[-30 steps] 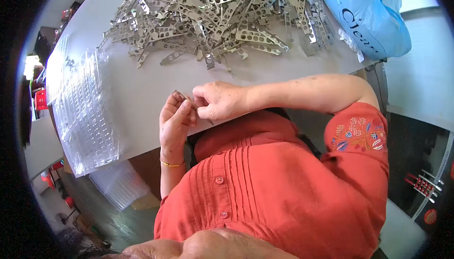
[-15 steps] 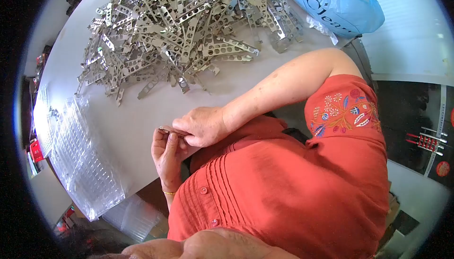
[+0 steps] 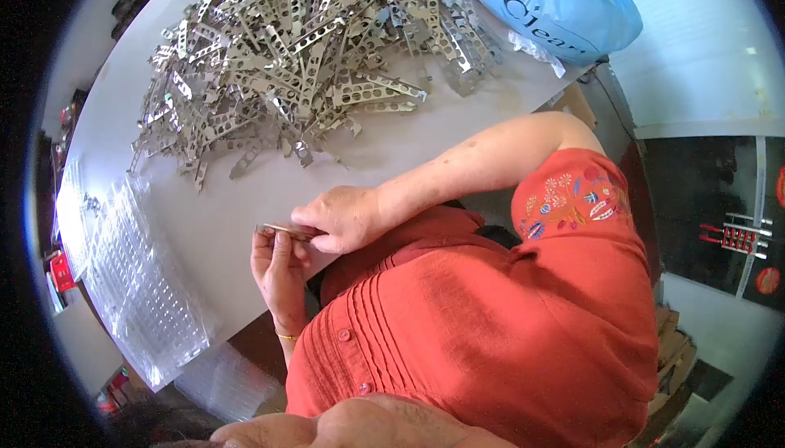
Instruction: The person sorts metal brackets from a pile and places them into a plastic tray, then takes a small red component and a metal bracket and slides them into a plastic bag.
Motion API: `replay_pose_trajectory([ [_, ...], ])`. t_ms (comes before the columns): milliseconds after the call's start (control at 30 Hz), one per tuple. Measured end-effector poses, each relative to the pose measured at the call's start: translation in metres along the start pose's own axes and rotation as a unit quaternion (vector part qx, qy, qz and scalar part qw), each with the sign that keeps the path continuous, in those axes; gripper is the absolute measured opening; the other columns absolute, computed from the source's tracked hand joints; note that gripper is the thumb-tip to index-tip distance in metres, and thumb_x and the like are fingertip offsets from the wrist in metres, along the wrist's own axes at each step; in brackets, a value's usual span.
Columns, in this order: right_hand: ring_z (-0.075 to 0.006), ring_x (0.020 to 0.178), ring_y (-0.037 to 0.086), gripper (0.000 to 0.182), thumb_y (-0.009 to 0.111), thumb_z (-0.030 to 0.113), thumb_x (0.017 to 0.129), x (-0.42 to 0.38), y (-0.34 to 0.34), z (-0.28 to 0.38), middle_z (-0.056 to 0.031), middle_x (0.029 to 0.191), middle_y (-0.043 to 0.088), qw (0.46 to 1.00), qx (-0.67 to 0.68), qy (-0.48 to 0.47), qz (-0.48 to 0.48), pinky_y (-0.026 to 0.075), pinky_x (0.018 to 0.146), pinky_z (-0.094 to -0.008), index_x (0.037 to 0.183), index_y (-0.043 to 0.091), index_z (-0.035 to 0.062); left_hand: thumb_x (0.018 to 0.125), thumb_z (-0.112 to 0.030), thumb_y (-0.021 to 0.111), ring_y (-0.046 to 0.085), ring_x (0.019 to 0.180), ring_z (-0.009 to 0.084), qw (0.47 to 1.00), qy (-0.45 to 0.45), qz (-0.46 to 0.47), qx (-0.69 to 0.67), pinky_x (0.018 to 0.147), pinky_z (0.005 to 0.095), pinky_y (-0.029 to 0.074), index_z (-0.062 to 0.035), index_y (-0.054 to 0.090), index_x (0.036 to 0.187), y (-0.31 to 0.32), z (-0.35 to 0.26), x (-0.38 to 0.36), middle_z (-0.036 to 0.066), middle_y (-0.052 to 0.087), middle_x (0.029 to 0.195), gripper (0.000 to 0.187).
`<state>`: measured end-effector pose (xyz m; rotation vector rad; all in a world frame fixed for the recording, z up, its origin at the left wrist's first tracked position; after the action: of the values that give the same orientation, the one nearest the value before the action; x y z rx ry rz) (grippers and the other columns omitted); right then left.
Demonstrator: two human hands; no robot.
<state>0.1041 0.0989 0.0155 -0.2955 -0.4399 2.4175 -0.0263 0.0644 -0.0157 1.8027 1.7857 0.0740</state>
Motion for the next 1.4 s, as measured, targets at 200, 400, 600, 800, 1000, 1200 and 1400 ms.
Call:
replay_pose_trajectory([
  [200, -0.0136, 0.071, 0.057, 0.02, 0.064, 0.019, 0.092, -0.01, -0.009, -0.015, -0.003, 0.079, 0.061, 0.992, 0.108, 0.064, -0.033, 0.048, 0.063, -0.0328, 0.102, 0.057, 0.0031, 0.102, -0.008, 0.055, 0.062, 0.072, 0.0154, 0.995, -0.059, -0.022, -0.082, 0.061, 0.0287, 0.053, -0.0022, 0.052, 0.116, -0.003, 0.007, 0.004, 0.011, 0.063, 0.098, 0.016],
  [400, -0.0054, 0.068, 0.051, 0.016, 0.063, 0.02, 0.094, -0.026, -0.02, -0.022, 0.0024, 0.078, 0.058, 0.94, 0.266, 0.212, 0.023, 0.045, 0.058, -0.0259, 0.098, 0.059, 0.0047, 0.102, -0.012, 0.053, 0.062, 0.071, 0.0161, 0.996, -0.035, -0.011, -0.087, 0.059, 0.0282, 0.052, -0.0007, 0.05, 0.12, 0.008, -0.004, 0.007, 0.013, 0.063, 0.098, 0.021],
  [600, -0.006, 0.068, 0.05, 0.019, 0.067, 0.016, 0.092, -0.027, -0.034, -0.015, 0.0033, 0.08, 0.056, 0.933, 0.259, 0.25, 0.013, 0.042, 0.06, -0.0242, 0.106, 0.059, 0.0052, 0.103, -0.012, 0.053, 0.061, 0.063, 0.0157, 0.997, -0.047, -0.012, -0.06, 0.056, 0.0296, 0.053, -0.0026, 0.051, 0.117, 0.002, 0.0, 0.01, 0.012, 0.064, 0.091, 0.017],
  [800, -0.0041, 0.085, 0.052, 0.031, 0.071, 0.004, 0.09, -0.023, -0.049, 0.002, 0.0022, 0.095, 0.057, 0.977, 0.181, 0.106, -0.044, 0.044, 0.073, -0.0211, 0.118, 0.057, 0.0061, 0.103, -0.013, 0.052, 0.061, 0.059, 0.0148, 0.997, -0.037, -0.045, -0.043, 0.052, 0.0279, 0.053, -0.0035, 0.051, 0.115, -0.004, 0.001, 0.015, 0.012, 0.065, 0.088, 0.015],
  [1000, -0.0063, 0.096, 0.056, 0.035, 0.072, 0.004, 0.09, -0.028, -0.048, -0.018, 0.0013, 0.104, 0.06, 0.96, 0.245, 0.093, -0.102, 0.048, 0.084, -0.0229, 0.122, 0.057, 0.0048, 0.104, -0.014, 0.052, 0.061, 0.058, 0.0151, 0.997, -0.04, -0.056, -0.025, 0.052, 0.028, 0.053, -0.003, 0.05, 0.115, -0.005, 0.0, 0.015, 0.012, 0.066, 0.087, 0.016],
  [1200, -0.0061, 0.097, 0.058, 0.03, 0.071, 0.003, 0.091, -0.035, -0.052, -0.024, 0.0012, 0.106, 0.061, 0.96, 0.242, 0.089, -0.109, 0.049, 0.086, -0.0234, 0.119, 0.059, 0.0044, 0.104, -0.014, 0.052, 0.061, 0.057, 0.0148, 0.998, -0.035, -0.059, 0.0, 0.052, 0.028, 0.053, -0.0026, 0.05, 0.116, 0.001, -0.001, 0.015, 0.012, 0.065, 0.086, 0.017],
  [1400, -0.0063, 0.088, 0.06, 0.025, 0.069, 0.003, 0.093, -0.037, -0.053, -0.033, -0.0009, 0.099, 0.063, 0.952, 0.26, 0.095, -0.13, 0.051, 0.079, -0.0225, 0.116, 0.06, 0.0034, 0.104, -0.015, 0.051, 0.061, 0.058, 0.0136, 0.997, -0.029, -0.063, 0.025, 0.052, 0.0271, 0.052, -0.0015, 0.049, 0.12, 0.004, 0.0, 0.015, 0.011, 0.065, 0.086, 0.02],
])
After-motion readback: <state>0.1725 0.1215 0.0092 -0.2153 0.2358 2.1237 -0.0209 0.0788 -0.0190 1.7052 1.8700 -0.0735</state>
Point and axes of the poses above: each hand's wrist, its own x-axis towards the middle knuckle, its own y-axis out of the palm, z = x × y, the point moved 8 cm from there along x, towards the middle knuckle
